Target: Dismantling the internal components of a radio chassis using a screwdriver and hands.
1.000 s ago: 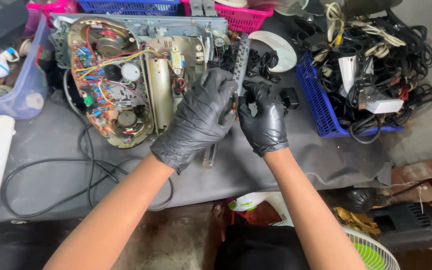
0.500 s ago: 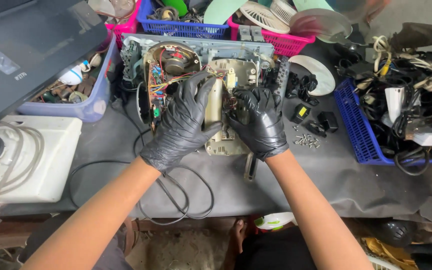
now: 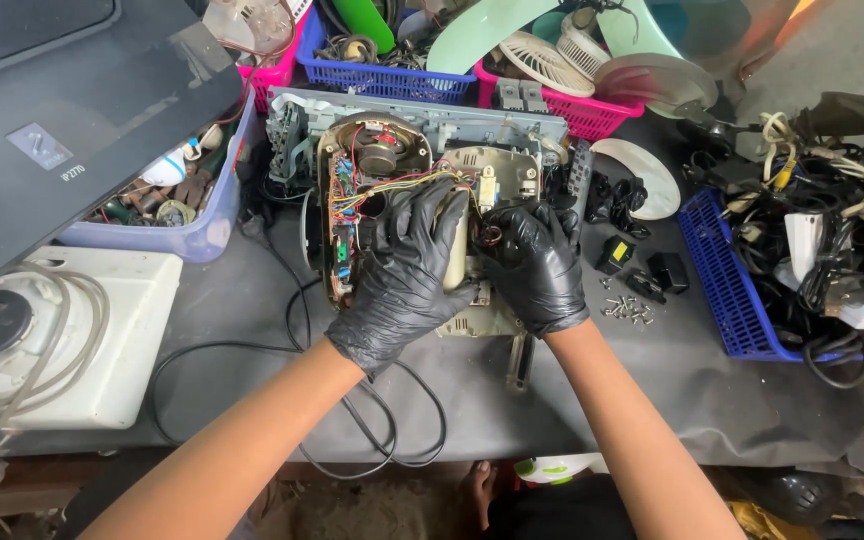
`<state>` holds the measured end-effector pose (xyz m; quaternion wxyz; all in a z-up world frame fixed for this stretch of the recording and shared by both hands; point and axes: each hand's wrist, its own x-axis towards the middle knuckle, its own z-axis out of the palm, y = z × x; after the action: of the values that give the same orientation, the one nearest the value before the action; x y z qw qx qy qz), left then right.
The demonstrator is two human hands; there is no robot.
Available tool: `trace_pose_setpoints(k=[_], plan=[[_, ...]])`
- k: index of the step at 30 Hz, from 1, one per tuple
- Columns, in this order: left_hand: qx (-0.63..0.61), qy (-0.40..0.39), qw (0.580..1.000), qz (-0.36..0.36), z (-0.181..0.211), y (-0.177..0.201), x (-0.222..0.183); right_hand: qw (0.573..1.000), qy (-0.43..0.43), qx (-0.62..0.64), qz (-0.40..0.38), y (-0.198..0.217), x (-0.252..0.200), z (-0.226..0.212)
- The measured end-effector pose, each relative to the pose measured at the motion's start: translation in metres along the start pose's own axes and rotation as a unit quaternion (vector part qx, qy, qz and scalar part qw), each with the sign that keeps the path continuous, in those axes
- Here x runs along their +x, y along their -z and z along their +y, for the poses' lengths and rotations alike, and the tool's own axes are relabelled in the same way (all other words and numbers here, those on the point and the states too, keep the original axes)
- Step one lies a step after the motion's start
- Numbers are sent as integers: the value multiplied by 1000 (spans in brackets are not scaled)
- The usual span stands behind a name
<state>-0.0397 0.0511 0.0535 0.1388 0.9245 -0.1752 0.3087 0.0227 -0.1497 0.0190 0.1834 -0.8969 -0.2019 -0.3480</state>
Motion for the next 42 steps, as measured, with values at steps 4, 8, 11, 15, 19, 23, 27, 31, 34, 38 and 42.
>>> trace_pose_setpoints(k=[4,8,11,15,19,23,27,31,34,38,42], plan=[[-15,7,1000,-16,-1,4,-1,997,-43,37,-53,16,8,-9],[12,28,999,-41,-2,-11,-1,996,-61,27,-61,15,4,-14],[19,25,999,-22,0,-11,-1,998,-21,55,-25,10,2,-7],[22,41,999,-24,-2,-10,-1,996,31,78,22,22,6,-21],[12,30,999,-20,-4,-8,-2,991,66,110,33,18,8,-17],[6,30,999,7,-6,-15,-1,996,59,66,33,9,1,-6],[10,21,1000,5,-6,-13,-3,997,65,48,15,15,5,-15],[18,24,1000,5,-3,-11,-3,997,71,-4,9,15,3,-14],[-33,8,999,-6,-6,-6,-2,997,69,-27,20,7,-4,-5],[-40,7,999,-3,-6,-4,-3,998,57,13,12,5,0,-6],[-71,13,997,-3,-6,-5,-5,994,15,89,-58,37,15,-32]])
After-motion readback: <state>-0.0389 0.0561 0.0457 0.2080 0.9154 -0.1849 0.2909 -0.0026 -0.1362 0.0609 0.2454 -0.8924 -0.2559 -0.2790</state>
